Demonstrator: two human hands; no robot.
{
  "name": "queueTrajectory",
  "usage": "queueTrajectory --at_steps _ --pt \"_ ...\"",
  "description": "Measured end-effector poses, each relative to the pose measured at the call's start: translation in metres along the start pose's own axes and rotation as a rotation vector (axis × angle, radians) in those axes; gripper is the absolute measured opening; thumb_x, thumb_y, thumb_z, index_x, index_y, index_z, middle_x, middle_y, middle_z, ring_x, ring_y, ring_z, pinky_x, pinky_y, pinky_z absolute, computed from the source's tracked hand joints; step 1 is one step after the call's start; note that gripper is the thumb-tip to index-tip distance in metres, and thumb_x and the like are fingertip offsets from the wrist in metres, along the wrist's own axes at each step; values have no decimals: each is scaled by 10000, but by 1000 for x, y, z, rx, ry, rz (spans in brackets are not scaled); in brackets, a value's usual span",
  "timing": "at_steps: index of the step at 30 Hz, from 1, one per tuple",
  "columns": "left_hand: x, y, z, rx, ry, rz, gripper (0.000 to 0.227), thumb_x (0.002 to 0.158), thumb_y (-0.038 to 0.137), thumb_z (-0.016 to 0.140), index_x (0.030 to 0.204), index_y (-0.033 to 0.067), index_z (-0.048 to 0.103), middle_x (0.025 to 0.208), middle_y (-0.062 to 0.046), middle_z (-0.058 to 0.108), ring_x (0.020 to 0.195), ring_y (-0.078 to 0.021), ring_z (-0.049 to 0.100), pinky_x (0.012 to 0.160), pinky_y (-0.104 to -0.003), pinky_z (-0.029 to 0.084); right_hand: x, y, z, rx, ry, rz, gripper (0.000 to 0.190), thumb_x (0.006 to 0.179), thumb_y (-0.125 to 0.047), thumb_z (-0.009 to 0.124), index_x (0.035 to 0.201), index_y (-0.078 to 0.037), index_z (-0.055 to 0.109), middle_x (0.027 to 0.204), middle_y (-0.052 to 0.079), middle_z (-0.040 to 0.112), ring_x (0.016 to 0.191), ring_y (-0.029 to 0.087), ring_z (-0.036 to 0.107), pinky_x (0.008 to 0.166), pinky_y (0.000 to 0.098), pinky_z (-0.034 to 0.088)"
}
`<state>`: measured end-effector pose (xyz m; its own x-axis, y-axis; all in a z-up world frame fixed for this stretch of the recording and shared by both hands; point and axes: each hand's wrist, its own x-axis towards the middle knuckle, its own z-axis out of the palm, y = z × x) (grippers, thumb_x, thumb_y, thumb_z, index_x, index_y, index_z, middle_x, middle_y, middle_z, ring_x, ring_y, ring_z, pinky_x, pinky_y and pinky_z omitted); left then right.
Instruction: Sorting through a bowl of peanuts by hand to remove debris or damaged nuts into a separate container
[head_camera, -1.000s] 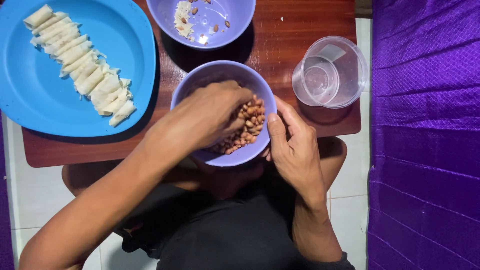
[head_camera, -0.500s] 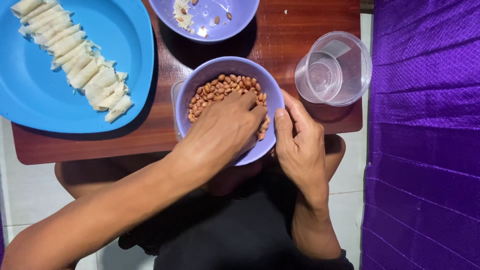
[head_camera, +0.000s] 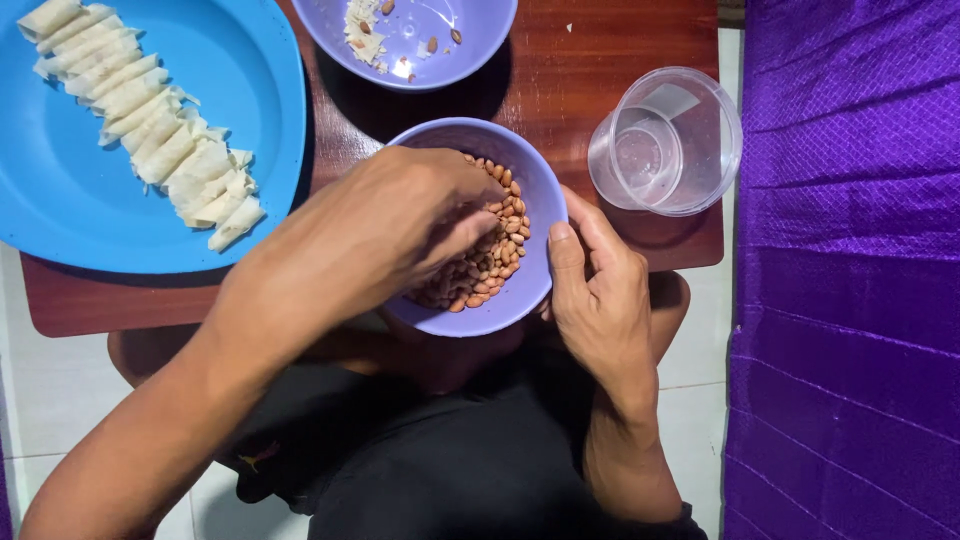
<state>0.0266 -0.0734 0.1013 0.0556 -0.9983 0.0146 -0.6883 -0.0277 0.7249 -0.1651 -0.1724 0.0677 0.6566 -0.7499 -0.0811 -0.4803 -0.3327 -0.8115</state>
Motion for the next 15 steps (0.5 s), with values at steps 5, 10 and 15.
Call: queueTrajectory --at_steps 5,10,15 --pt "-10 -1 -16 32 92 128 158 1058 119 541 1089 10 651 968 -120 691 832 -322 667 706 -444 459 1 5 1 2 -10 -9 407 1051 -235 470 1396 -68 606 715 13 640 422 96 568 441 249 496" --pt "-24 -11 -12 44 253 141 200 1047 55 593 1205 -31 680 969 -142 715 810 -307 671 712 -411 477 -3 -4 -2 26 0 3 407 1045 -236 493 1399 -74 612 674 5 622 443 81 553 464 236 494" --pt "-43 -33 37 -52 552 108 287 1038 162 537 1270 61 673 1093 -104 698 1030 -236 629 961 -441 349 -3 -25 -26 -327 150 -483 136 1005 -45 740 1127 13 731 972 122 744 813 222 638 764 338 515"
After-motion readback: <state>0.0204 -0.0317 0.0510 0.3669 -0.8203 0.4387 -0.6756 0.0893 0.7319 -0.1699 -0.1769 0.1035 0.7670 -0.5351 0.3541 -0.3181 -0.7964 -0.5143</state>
